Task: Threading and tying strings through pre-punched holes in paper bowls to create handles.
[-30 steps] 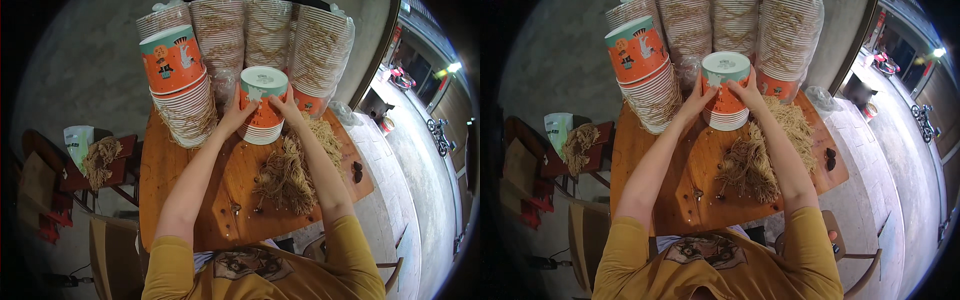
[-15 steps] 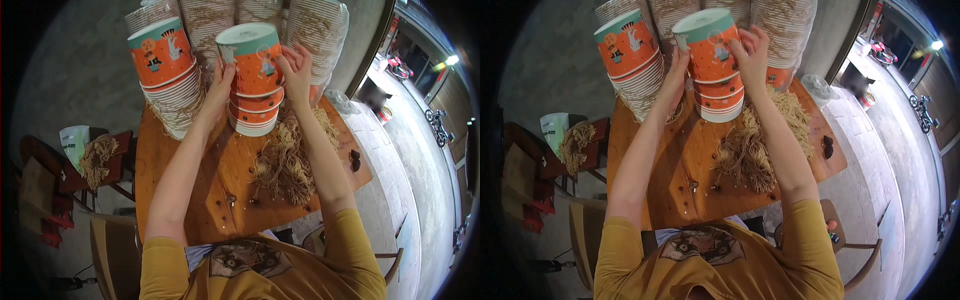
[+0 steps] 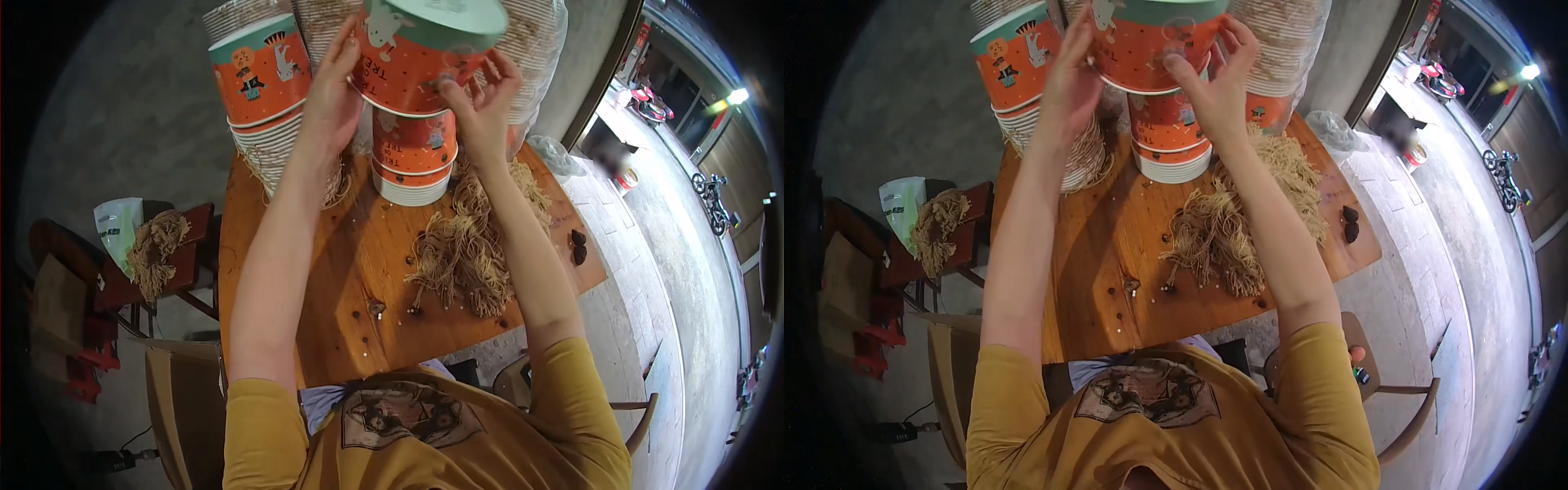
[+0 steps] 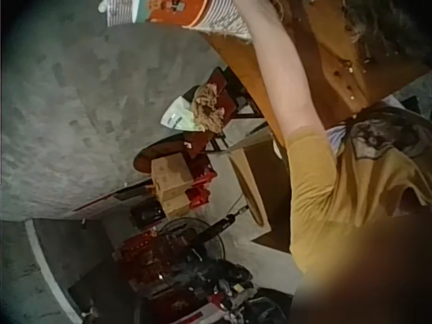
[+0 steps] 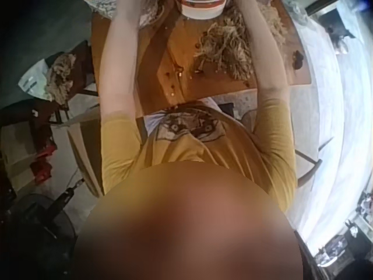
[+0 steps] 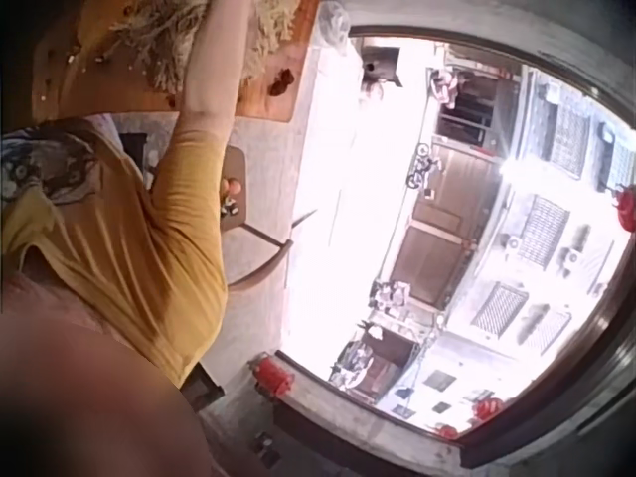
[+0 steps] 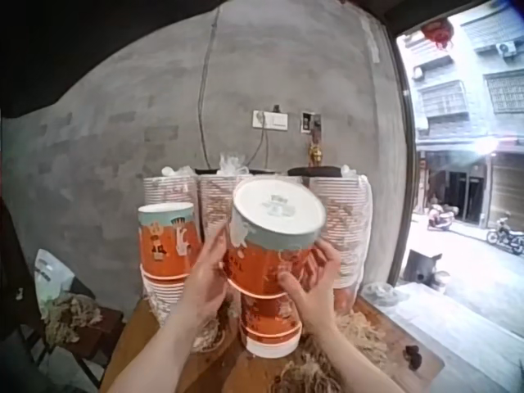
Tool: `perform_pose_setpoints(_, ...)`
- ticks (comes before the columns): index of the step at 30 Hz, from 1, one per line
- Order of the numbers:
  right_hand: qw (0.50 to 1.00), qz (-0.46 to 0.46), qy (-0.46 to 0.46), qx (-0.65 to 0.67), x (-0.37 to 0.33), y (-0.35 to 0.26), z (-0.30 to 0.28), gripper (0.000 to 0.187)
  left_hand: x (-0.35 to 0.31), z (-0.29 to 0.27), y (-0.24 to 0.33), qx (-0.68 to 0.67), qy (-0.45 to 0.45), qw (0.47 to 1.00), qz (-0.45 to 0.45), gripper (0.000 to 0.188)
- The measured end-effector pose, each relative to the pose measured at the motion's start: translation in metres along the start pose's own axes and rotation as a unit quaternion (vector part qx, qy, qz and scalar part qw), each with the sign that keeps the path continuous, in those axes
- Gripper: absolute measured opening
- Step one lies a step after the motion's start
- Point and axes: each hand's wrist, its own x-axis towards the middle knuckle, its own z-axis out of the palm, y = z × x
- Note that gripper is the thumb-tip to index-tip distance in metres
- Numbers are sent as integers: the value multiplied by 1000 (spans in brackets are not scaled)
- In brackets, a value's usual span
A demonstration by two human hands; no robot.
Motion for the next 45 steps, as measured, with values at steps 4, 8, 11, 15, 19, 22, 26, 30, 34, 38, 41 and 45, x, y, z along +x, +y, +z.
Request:
perform_pose_setpoints(4, 989, 136, -64, -9, -57, -43, -8, 56, -14, -14, 50, -229, -375, 894, 85, 55)
perform_pose_setpoints(8, 848, 153, -402, -311, -116, -1, -62, 19, -106, 23, 100, 364, 6, 930, -61, 44)
perform_pose_setpoints(11, 866, 37, -410, -283, -148, 23, -66, 11, -162, 16, 114, 591, -22, 782, -195, 47)
perform_pose_setpoints(15, 821, 9, -465, -331, -155, 28, -55, 8, -206, 7, 107, 729, -124, 666, -99, 56)
perform_pose_setpoints(19, 813, -16, -445, -375, -161, 35, -51, 9, -218, 4, 101, 752, -161, 635, -76, 57)
perform_pose_setpoints(22, 825, 43, -438, -355, -156, 27, -50, 7, -222, 2, 96, 749, -141, 642, -80, 57)
perform_pose_setpoints(26, 840, 89, -458, -276, -151, 18, -53, 7, -228, 4, 89, 752, -147, 640, -53, 52)
perform_pose_setpoints(30, 782, -81, -529, -321, -163, 16, -47, 6, -235, 2, 92, 774, -143, 617, -23, 53)
perform_pose_setpoints(34, 776, -77, -541, -316, -166, 18, -45, 9, -242, -3, 108, 793, -80, 603, -26, 51)
perform_pose_setpoints(38, 825, 49, -483, -290, -171, 18, -44, 9, -254, -14, 117, 772, -31, 634, -32, 48)
perform_pose_setpoints(41, 870, 302, -361, -150, -172, -4, -25, 9, -258, -15, 122, 777, -41, 627, -45, 49)
perform_pose_setpoints(45, 846, 372, -379, -38, -167, -62, 13, 8, -251, -13, 117, 783, -92, 610, -79, 50)
